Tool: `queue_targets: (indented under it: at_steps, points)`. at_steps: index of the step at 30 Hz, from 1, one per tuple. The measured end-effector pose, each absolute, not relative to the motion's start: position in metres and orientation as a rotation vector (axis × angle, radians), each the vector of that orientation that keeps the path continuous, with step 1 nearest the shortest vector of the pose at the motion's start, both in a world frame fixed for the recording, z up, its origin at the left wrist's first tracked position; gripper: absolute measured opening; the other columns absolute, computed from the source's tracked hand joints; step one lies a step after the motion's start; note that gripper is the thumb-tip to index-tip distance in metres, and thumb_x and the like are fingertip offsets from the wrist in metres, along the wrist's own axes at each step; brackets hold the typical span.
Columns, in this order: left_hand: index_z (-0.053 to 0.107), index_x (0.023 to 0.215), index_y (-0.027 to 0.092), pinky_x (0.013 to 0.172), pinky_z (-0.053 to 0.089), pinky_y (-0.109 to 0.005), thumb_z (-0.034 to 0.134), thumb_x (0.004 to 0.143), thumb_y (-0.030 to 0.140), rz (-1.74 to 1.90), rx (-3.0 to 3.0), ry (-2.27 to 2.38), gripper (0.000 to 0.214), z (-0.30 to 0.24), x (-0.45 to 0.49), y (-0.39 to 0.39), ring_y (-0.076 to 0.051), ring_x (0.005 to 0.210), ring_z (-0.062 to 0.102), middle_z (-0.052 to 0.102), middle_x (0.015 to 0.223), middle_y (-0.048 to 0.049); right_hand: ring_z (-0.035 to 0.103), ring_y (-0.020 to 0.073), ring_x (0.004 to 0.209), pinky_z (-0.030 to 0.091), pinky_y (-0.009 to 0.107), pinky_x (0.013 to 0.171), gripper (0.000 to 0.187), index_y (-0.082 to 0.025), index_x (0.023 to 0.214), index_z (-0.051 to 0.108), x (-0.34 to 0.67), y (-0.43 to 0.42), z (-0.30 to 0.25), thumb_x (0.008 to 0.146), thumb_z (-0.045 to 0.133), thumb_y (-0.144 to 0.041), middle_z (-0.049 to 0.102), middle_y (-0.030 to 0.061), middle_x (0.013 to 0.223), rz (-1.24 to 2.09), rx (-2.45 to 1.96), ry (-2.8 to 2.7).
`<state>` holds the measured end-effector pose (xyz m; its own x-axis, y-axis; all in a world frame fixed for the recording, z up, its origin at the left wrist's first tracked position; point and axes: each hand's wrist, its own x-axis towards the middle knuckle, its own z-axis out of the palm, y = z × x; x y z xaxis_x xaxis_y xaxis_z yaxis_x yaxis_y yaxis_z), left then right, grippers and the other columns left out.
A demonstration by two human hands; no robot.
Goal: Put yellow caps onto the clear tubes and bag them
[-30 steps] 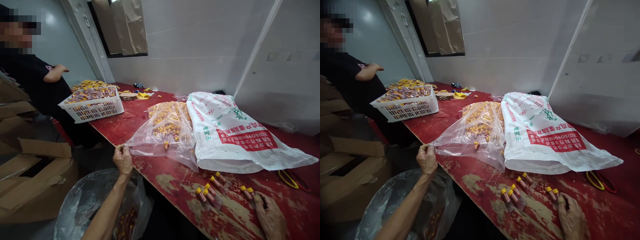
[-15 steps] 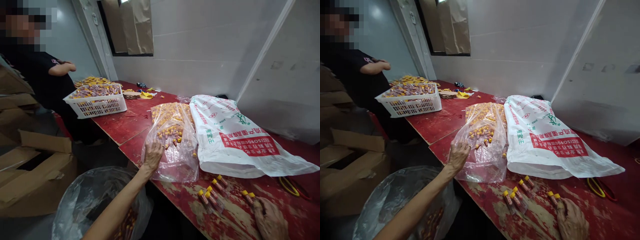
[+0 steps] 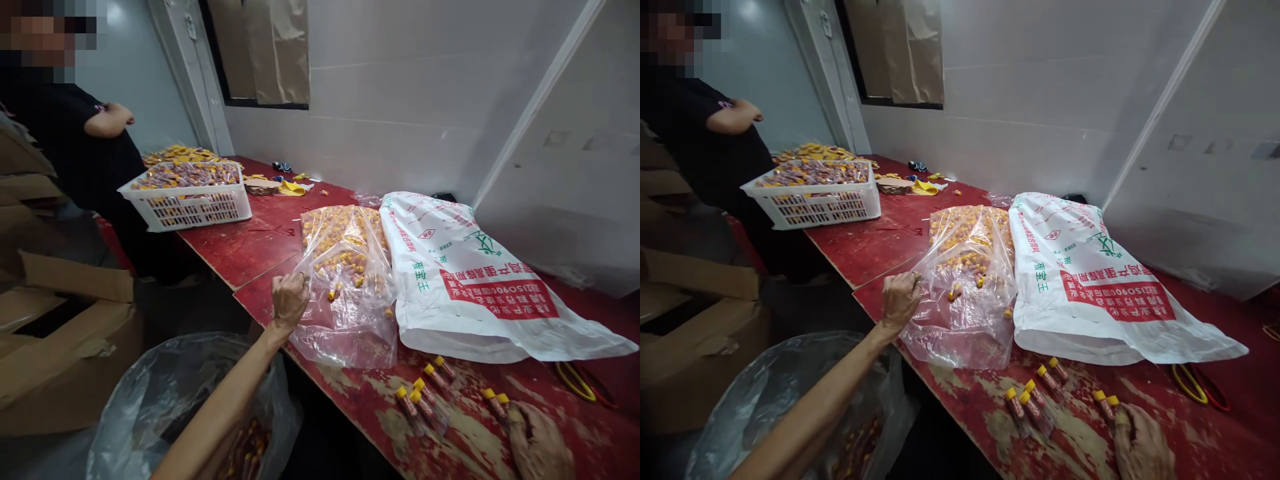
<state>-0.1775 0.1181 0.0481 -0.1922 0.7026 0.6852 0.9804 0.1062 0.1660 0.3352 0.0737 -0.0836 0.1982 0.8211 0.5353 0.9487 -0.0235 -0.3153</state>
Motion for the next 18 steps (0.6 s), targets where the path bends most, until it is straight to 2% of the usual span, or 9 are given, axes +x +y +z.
queue_targets:
  at_steps: [7, 13, 18]
  points:
    - [0.063, 0.076, 0.02, 0.074, 0.034, -0.033, 0.043, 0.085, 0.02, -1.031, -1.591, -1.969, 0.022, 0.053, -0.183, 0.117, -0.02, 0.072, 0.06, 0.066, 0.07, -0.0042, 0.057, 0.035, 0.098, 0.043, 0.049, 0.08, 0.054, -0.016, 0.094, 0.06, 0.315, 0.065, -0.065, 0.085, 0.023, -0.055, 0.062, 0.0166, 0.107, -0.395, -1.83, -1.677]
    - [0.064, 0.085, 0.018, 0.077, 0.036, -0.034, 0.045, 0.084, 0.02, -1.14, -1.533, -1.982, 0.02, 0.056, -0.186, 0.108, -0.022, 0.079, 0.06, 0.066, 0.076, -0.0058, 0.055, 0.0328, 0.101, 0.039, 0.05, 0.091, 0.048, -0.015, 0.094, 0.061, 0.271, 0.075, -0.031, 0.088, 0.031, -0.052, 0.061, 0.0161, 0.107, -0.373, -1.556, -1.725]
    - [0.063, 0.086, 0.017, 0.081, 0.038, -0.036, 0.045, 0.079, 0.017, -1.269, -1.468, -1.995, 0.019, 0.055, -0.184, 0.106, -0.025, 0.089, 0.058, 0.065, 0.087, -0.0094, 0.06, 0.0232, 0.092, 0.048, 0.039, 0.084, 0.027, -0.017, 0.099, 0.06, 0.188, 0.085, 0.001, 0.092, 0.04, -0.034, 0.063, 0.0108, 0.099, -0.08, -1.101, -1.87]
